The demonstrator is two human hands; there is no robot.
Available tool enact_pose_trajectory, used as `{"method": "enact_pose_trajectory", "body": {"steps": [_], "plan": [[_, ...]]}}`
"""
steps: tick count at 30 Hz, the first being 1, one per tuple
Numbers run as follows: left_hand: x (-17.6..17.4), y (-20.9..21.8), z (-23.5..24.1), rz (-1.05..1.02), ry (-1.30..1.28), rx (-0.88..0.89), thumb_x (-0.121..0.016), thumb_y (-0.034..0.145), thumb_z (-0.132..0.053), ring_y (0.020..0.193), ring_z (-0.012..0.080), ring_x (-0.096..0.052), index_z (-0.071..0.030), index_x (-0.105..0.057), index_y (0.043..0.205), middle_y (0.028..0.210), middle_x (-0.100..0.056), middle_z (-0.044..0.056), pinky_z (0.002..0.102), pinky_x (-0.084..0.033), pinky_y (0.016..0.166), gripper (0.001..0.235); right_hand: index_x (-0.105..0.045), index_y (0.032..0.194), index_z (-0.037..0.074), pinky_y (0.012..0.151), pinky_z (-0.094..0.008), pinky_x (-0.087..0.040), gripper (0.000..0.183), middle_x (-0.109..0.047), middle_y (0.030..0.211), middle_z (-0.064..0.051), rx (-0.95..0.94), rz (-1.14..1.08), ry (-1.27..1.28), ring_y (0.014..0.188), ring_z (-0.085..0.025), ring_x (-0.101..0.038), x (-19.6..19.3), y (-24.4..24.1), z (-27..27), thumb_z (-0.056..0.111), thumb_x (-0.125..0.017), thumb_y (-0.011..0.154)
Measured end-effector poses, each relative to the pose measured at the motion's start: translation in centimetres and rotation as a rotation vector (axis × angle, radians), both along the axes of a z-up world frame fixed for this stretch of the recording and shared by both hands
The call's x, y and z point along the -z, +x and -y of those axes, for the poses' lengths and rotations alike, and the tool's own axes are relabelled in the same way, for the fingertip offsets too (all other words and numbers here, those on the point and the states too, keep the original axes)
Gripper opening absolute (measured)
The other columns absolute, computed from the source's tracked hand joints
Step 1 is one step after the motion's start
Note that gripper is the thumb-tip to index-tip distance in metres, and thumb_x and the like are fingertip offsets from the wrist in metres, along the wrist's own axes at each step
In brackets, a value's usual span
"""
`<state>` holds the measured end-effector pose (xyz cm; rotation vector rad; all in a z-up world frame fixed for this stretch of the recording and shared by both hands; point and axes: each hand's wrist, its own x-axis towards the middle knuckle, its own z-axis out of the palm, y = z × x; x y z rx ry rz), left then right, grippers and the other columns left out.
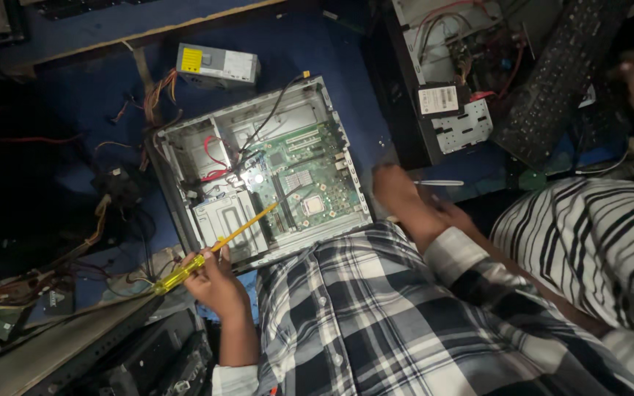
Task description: The person removes a power supply unit from a desktop computer case, disconnects cables, and uses a screwdriver to work on the motherboard. A second person is visible working on another computer nearby.
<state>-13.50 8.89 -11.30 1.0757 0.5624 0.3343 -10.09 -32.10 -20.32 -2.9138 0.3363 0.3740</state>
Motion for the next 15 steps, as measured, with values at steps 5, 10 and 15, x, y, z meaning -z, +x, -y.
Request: {"method": "enact_pose_trajectory", "body": {"steps": [5,10,15], "plan": [[0.5,-0.1,0.4,0.01,0.032,0.038,-0.061,0.105,-0.006,0.109,0.0191,-0.062,-0.003,-0.043,0.129,0.121,-0.056,0.013,0.037,-0.059,0.097,0.03,-0.073,0.101,0.007,0.086,-0.046,-0.06,0.015,-0.074,0.105,-0.022,-0.026,-0.084,-0.058,0.096,-0.039,-0.074,3.4,2.9,1.0,0.014,-0.065,0.09],[0.1,-0.1,0.6,0.008,0.018,0.025,-0.061,0.103,-0.007,0.11,0.0215,-0.064,-0.003,-0.043,0.127,0.121,-0.055,0.013,0.04,-0.061,0.097,0.029,-0.072,0.102,0.005,0.083,-0.049,-0.059,0.019,-0.072,0.104,-0.024,0.036,-0.067,-0.034,0.098,-0.041,-0.072,4.9,6.1,1.9,0.017,-0.066,0.088],[0.1,-0.4,0.3,0.005,0.007,-0.001,-0.06,0.104,-0.006,0.11,0.0231,-0.065,-0.003,-0.044,0.128,0.121,-0.057,0.014,0.042,-0.06,0.098,0.029,-0.072,0.105,0.003,0.085,-0.053,-0.058,0.021,-0.071,0.108,-0.028,0.157,-0.067,0.006,0.101,-0.045,-0.07,5.9,8.0,3.5,0.015,-0.055,0.102]]}}
